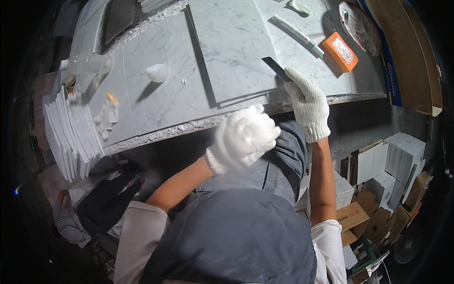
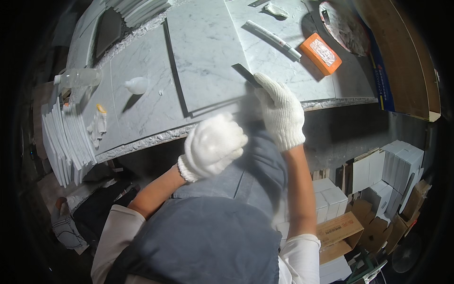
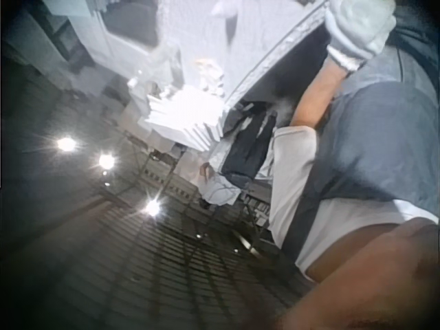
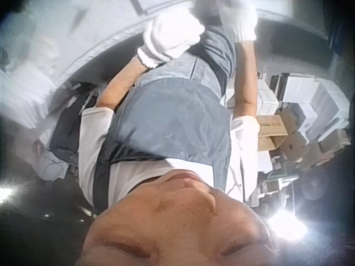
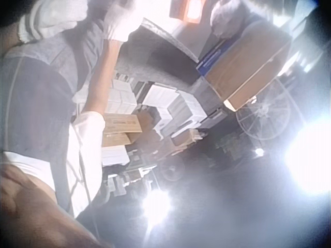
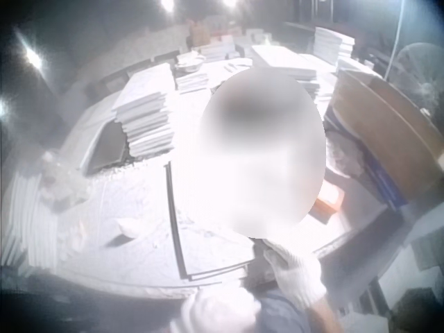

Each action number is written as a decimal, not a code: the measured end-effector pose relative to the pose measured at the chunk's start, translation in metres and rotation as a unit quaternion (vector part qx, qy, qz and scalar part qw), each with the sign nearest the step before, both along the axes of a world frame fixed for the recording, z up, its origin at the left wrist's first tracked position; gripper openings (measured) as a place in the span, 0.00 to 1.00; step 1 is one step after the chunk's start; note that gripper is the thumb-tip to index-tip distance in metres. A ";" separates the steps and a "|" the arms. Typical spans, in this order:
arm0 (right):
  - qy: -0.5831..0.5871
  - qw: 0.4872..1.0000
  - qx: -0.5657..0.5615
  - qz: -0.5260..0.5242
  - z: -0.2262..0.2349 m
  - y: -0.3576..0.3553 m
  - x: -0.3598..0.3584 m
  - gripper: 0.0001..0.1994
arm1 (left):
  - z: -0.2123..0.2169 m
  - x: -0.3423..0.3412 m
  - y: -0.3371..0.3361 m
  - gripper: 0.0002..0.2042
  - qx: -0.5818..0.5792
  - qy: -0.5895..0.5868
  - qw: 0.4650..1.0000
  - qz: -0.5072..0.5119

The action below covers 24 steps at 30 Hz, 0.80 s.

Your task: The person repeatedly scrapes the edges of white marble tiles with a metal scraper, then wipes the surfaces with a cloth. The person stacks the finished tiles on a pile on the table.

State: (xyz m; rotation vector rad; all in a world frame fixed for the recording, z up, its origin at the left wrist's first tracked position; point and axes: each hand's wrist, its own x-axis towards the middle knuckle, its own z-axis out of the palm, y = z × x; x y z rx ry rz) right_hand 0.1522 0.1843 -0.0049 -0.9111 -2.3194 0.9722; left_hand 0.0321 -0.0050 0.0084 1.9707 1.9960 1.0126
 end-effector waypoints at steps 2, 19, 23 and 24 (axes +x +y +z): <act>-0.013 0.999 -0.036 0.004 0.001 0.000 -0.002 0.16 | -0.004 -0.009 0.001 0.11 0.041 0.022 0.998 0.034; -0.028 0.999 -0.018 0.025 0.001 0.016 -0.010 0.14 | -0.022 -0.034 -0.001 0.14 0.004 0.009 0.999 0.048; -0.021 0.997 -0.063 0.041 0.001 0.008 -0.007 0.14 | -0.025 -0.033 -0.004 0.15 -0.005 0.016 0.998 0.055; -0.035 0.997 -0.047 0.046 0.002 0.007 -0.005 0.13 | -0.027 -0.032 -0.004 0.15 -0.005 0.014 0.998 0.061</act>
